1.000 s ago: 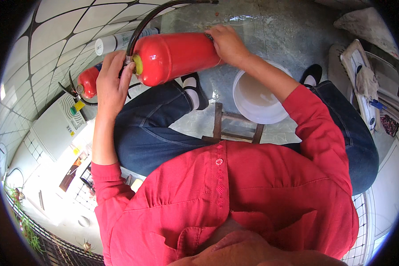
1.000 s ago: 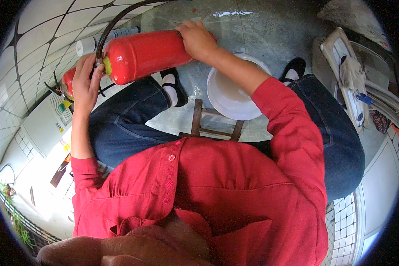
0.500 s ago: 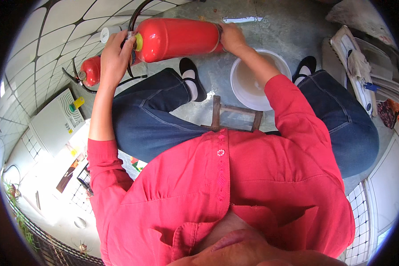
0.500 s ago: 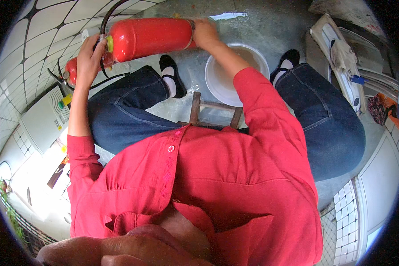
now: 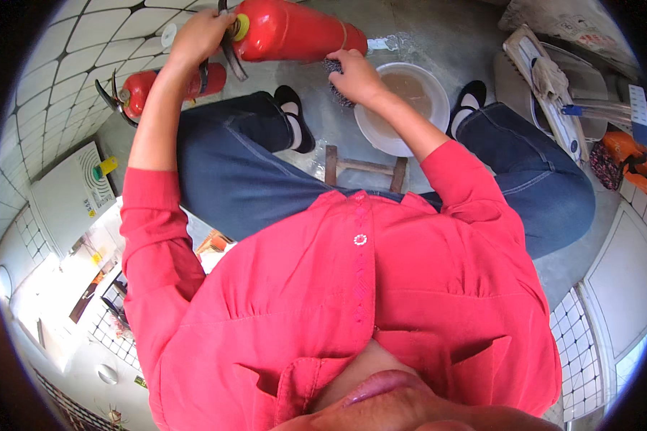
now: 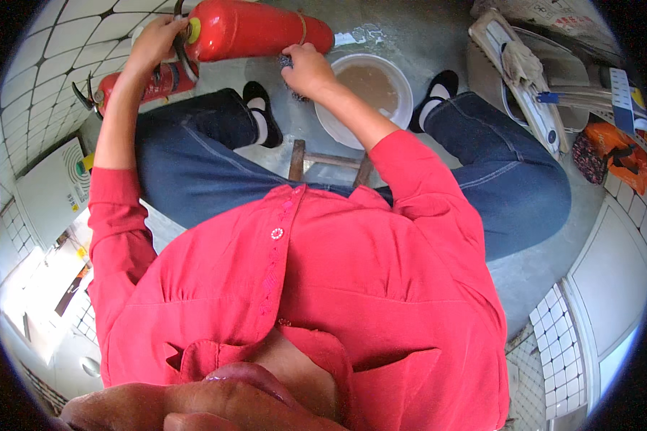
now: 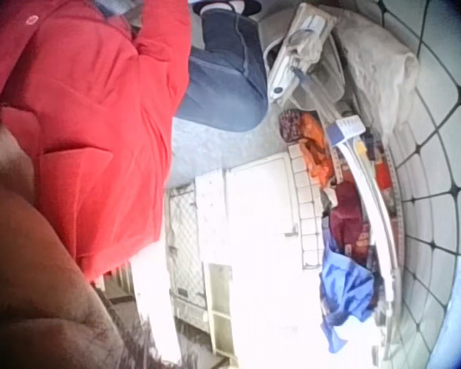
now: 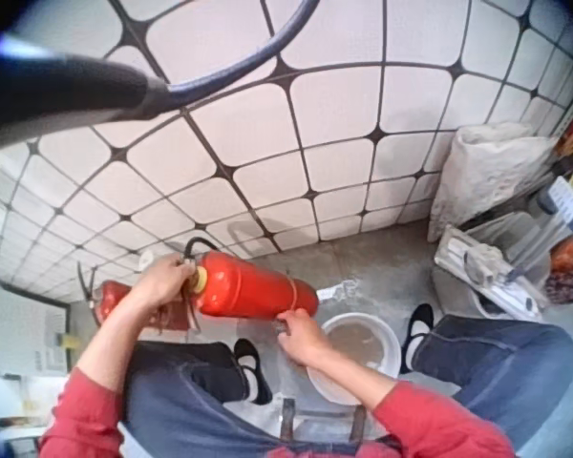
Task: The person cleans a fire extinguisher by dipping a scrubbing pad into a bucket of water and scrubbing the tank and hose, then wipes the surface with a cloth.
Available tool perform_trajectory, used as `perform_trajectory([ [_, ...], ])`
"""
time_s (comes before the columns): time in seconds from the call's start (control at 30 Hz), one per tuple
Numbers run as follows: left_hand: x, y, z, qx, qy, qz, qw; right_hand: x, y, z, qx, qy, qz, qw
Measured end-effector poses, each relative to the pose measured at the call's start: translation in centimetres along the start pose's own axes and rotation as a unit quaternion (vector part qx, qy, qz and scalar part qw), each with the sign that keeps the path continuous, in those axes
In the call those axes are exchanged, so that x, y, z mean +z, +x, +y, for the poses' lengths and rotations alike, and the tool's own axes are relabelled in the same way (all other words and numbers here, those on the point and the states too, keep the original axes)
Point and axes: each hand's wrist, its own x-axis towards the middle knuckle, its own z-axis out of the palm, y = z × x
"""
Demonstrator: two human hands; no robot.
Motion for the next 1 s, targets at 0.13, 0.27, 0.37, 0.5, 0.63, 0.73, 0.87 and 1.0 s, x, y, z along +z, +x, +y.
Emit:
perform_trajectory([
  [0.13,-0.1,-1.2,6.8,-0.064,-0.060,-0.032,0.996,-4.3,-1.8,3.2,-0.031,-0.037,-0.061,0.997],
  [0.27,-0.7,-1.9,9.5,-0.090,-0.092,-0.099,0.987,-6.6,-4.5,7.9,0.068,-0.050,-0.189,0.978],
  [0.37,1.4,0.5,9.1,-0.032,-0.149,-0.076,0.985,-5.5,-5.8,13.1,0.078,-0.125,-0.149,0.978],
  [0.5,3.6,1.0,10.3,-0.068,-0.211,-0.048,0.974,-4.3,-7.9,12.6,0.049,-0.245,-0.109,0.962],
  [0.63,3.5,-0.3,14.4,-0.012,-0.069,-0.019,0.997,-2.5,-8.7,13.1,0.054,-0.296,-0.140,0.943],
  [0.73,5.0,2.4,10.8,0.028,-0.044,-0.031,0.998,-1.0,-9.7,14.7,0.035,-0.375,-0.143,0.915],
  [0.87,4.9,1.4,11.5,0.056,-0.071,-0.004,0.996,-1.3,-8.8,14.4,0.083,-0.347,-0.269,0.894],
  [1.0,4.5,0.3,11.5,0.058,-0.047,0.033,0.997,-3.7,-7.3,11.2,0.137,-0.186,-0.233,0.945],
])
